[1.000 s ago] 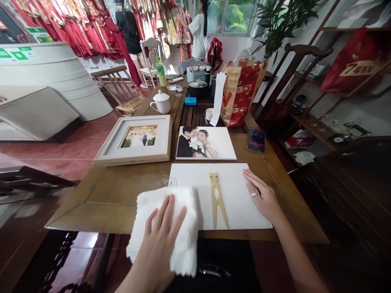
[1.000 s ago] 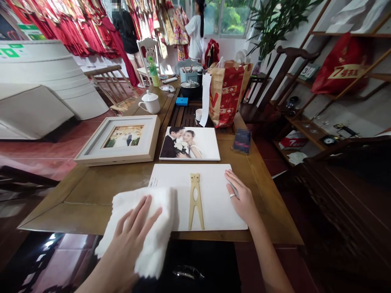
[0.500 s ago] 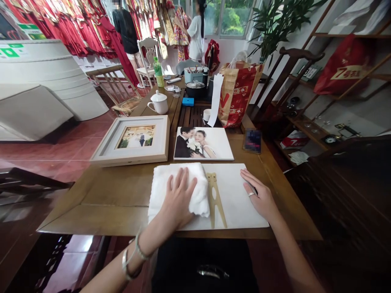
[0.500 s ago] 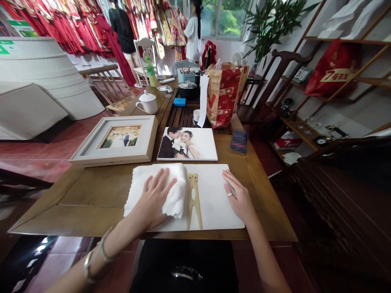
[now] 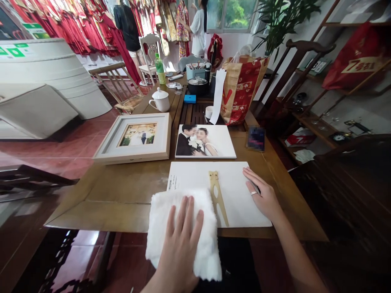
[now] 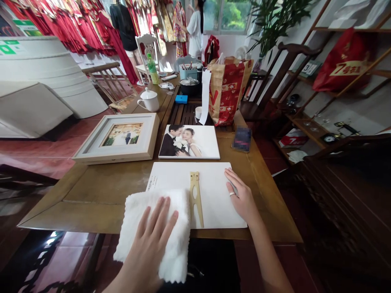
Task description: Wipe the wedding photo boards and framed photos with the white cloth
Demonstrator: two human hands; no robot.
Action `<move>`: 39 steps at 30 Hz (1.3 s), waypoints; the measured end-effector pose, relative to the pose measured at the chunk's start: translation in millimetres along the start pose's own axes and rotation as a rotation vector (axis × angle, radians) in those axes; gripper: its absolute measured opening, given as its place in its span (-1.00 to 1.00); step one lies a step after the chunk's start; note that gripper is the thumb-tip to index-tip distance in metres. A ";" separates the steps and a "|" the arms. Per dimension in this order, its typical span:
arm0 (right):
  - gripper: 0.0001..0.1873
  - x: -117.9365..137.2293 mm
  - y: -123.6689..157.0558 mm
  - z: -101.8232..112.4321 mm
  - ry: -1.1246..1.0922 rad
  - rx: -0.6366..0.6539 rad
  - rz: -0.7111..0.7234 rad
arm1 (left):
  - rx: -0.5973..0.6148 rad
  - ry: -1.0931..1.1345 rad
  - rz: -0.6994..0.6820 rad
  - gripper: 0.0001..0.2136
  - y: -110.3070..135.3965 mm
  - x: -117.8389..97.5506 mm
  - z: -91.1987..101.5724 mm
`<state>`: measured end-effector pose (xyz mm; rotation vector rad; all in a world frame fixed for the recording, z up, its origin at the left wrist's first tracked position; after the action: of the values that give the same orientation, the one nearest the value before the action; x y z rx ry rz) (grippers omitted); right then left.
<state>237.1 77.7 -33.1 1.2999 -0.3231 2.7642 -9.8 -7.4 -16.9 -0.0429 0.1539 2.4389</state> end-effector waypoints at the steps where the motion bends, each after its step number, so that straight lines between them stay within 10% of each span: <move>1: -0.58 0.3 0.1 0.0 0.001 -0.001 0.001 | -0.006 0.000 0.003 -0.13 2.5 -1.6 -1.5; 15: -0.58 0.3 -1.8 -1.3 0.014 0.006 -0.009 | -0.031 0.030 0.019 -0.31 -110.0 51.0 33.9; 29: -0.58 2.1 0.2 -0.7 0.020 0.001 -0.016 | 0.012 0.055 -0.143 0.00 -12.0 -22.2 3.3; 39: -0.58 0.7 -0.4 -1.4 0.031 0.011 -0.017 | 0.188 0.122 -0.121 -0.14 -87.4 14.5 28.2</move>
<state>235.7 78.5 -33.4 1.2542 -0.2946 2.7733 35.5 71.6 1.3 -0.1139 0.4216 2.2916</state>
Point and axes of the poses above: each hand's wrist, its own y-axis away from the middle knuckle, its own z-axis out of the back of the hand, x = y × z, the point moved 8 cm from there along -y, towards the middle knuckle, and after that the axes turned 9 degrees about -z, right-handed, at the moved point
